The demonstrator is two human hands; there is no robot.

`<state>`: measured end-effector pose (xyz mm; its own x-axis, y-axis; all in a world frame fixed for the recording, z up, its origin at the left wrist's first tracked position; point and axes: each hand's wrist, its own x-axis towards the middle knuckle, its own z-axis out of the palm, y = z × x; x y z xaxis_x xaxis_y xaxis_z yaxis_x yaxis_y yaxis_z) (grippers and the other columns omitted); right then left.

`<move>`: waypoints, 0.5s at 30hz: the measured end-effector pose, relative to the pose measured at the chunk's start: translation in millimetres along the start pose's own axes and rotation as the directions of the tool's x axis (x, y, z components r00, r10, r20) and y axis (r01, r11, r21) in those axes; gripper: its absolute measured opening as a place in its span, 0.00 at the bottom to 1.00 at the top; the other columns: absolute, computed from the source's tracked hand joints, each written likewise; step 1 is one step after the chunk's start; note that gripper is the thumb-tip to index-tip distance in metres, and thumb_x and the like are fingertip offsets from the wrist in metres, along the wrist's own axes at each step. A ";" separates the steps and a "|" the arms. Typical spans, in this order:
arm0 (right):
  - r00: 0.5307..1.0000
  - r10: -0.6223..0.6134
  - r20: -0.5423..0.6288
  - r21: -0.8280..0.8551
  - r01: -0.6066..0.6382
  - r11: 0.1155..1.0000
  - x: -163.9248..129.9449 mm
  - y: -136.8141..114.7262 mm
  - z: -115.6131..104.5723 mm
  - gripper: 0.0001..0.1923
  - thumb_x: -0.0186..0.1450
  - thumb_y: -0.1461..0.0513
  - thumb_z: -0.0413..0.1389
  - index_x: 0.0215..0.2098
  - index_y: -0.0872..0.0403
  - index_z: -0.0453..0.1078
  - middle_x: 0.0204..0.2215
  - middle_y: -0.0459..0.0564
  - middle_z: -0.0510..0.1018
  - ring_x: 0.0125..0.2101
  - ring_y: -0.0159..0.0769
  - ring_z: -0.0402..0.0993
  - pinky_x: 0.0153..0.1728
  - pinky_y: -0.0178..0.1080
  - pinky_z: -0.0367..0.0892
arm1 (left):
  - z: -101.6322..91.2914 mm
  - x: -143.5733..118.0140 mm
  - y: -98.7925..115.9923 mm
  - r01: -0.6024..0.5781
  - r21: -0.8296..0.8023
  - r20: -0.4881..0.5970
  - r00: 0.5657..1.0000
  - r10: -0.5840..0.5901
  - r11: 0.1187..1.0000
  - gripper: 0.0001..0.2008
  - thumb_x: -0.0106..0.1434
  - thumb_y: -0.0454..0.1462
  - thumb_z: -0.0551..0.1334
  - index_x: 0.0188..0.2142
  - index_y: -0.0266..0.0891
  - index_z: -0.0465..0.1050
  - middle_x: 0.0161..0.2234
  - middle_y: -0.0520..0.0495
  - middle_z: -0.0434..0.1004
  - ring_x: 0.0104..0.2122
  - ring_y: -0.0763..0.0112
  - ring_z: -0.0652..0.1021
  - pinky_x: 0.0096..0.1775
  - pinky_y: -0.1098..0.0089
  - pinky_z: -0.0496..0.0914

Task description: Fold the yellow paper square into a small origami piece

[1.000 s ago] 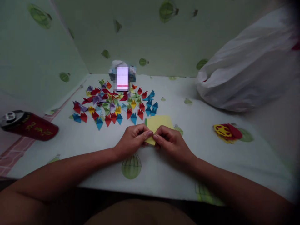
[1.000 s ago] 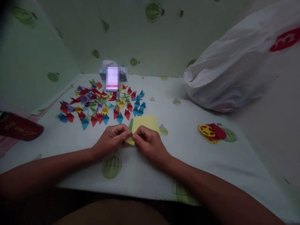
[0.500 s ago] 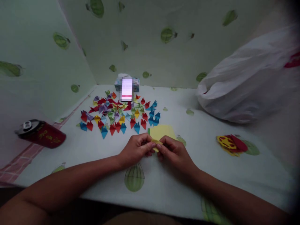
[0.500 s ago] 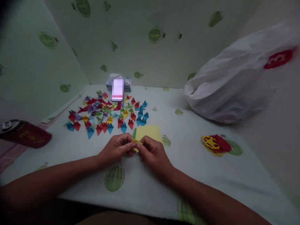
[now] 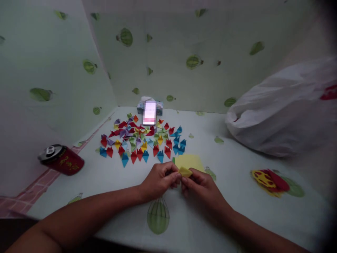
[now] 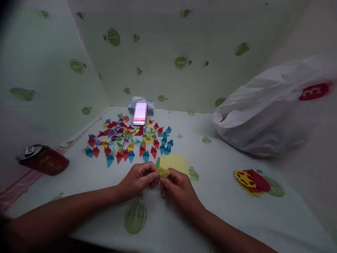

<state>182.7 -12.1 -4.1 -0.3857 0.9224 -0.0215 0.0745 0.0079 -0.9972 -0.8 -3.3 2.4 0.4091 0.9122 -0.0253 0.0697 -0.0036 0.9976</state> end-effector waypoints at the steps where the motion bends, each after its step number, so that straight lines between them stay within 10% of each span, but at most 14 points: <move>1: 1.000 -0.003 -0.009 -0.030 0.002 1.000 0.0 -2.0 0.0 0.16 0.64 0.50 0.59 0.26 0.53 0.68 0.20 0.45 0.73 0.21 0.33 0.69 0.25 0.36 0.66 | -0.3 -0.4 0.1 -0.019 0.016 -0.004 1.000 0.019 1.000 0.13 0.63 0.44 0.62 0.29 0.38 0.66 0.23 0.52 0.72 0.22 0.75 0.71 0.28 0.73 0.66; 15: 0.999 -0.042 0.008 -0.028 0.043 0.999 50.2 -29.3 4.6 0.15 0.64 0.53 0.59 0.27 0.54 0.66 0.20 0.43 0.71 0.21 0.30 0.67 0.25 0.35 0.63 | -19.1 16.3 5.1 -0.141 -0.131 -0.305 0.948 0.096 0.981 0.12 0.59 0.39 0.68 0.35 0.38 0.66 0.30 0.53 0.70 0.29 0.75 0.74 0.34 0.72 0.71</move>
<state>156.9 32.1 23.8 -0.3961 0.9180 0.0201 0.0841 0.0580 -0.9948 -11.2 19.3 8.3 0.1170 0.9889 0.0914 -0.1087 -0.0788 0.9909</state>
